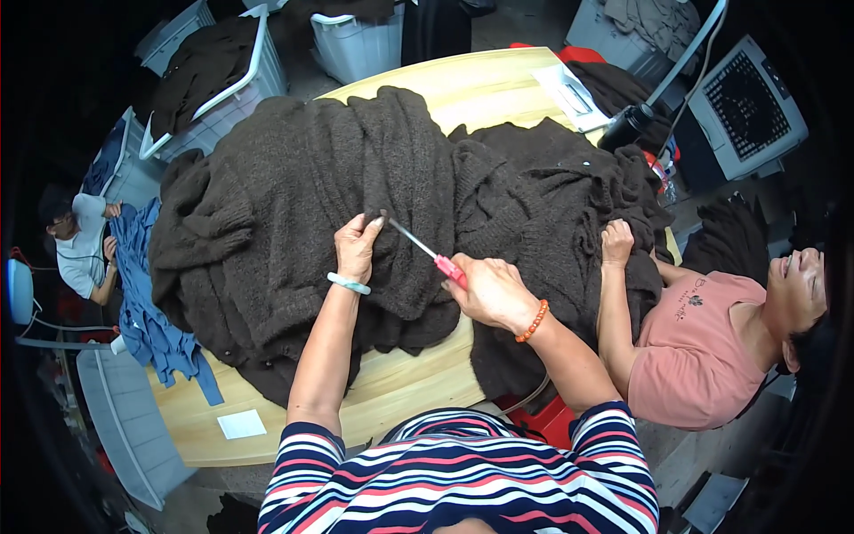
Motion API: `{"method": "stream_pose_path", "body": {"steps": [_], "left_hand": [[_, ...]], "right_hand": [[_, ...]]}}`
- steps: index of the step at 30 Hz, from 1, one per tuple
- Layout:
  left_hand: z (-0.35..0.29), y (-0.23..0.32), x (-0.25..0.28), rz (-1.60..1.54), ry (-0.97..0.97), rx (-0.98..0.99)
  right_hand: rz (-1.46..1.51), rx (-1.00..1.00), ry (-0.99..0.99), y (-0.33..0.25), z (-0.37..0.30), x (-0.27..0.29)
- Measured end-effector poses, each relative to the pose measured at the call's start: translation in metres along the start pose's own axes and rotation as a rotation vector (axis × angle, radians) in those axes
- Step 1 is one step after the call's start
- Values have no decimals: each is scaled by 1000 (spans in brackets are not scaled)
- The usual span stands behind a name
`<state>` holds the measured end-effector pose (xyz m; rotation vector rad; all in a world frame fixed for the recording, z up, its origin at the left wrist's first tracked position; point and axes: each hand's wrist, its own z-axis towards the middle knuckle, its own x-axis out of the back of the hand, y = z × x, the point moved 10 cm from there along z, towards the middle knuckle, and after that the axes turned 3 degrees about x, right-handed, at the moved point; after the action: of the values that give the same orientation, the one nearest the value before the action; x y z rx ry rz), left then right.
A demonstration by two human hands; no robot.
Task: Trim loose threads from finished brown garments using scissors.
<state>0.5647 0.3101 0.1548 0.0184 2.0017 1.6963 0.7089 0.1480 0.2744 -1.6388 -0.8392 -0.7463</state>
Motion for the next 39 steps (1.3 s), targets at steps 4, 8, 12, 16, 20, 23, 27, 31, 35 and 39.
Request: {"method": "stream_pose_path", "body": {"steps": [4, 8, 12, 16, 20, 23, 27, 31, 35, 39], "left_hand": [[-6, 3, -5, -52, -28, -42], [-28, 0, -23, 368, 17, -44], [-89, -20, -87, 695, -254, -243], [-142, -42, -105, 469, -372, -91], [-152, -16, -12, 593, 242, -201], [-155, -17, 46, 841, 448, -239], [-156, -59, 35, 539, 287, 86], [-170, -94, -5, 467, 154, 189], [-174, -86, -29, 749, 74, 103], [-164, -79, -21, 757, 188, 14]], "right_hand": [[23, 21, -2, -4, -5, 0], [-8, -15, 6, 6, -7, 3], [40, -71, 81, 22, -14, 3], [4, -43, 147, 29, -19, 8], [-32, -90, 127, 40, -24, 6], [-42, -115, 77, 40, -20, -4], [-14, -98, 212, 48, 5, -25], [197, -142, 67, 75, 36, -72], [824, -51, 5, 74, 26, -63], [1019, -22, 271, 47, -19, 51]]}}
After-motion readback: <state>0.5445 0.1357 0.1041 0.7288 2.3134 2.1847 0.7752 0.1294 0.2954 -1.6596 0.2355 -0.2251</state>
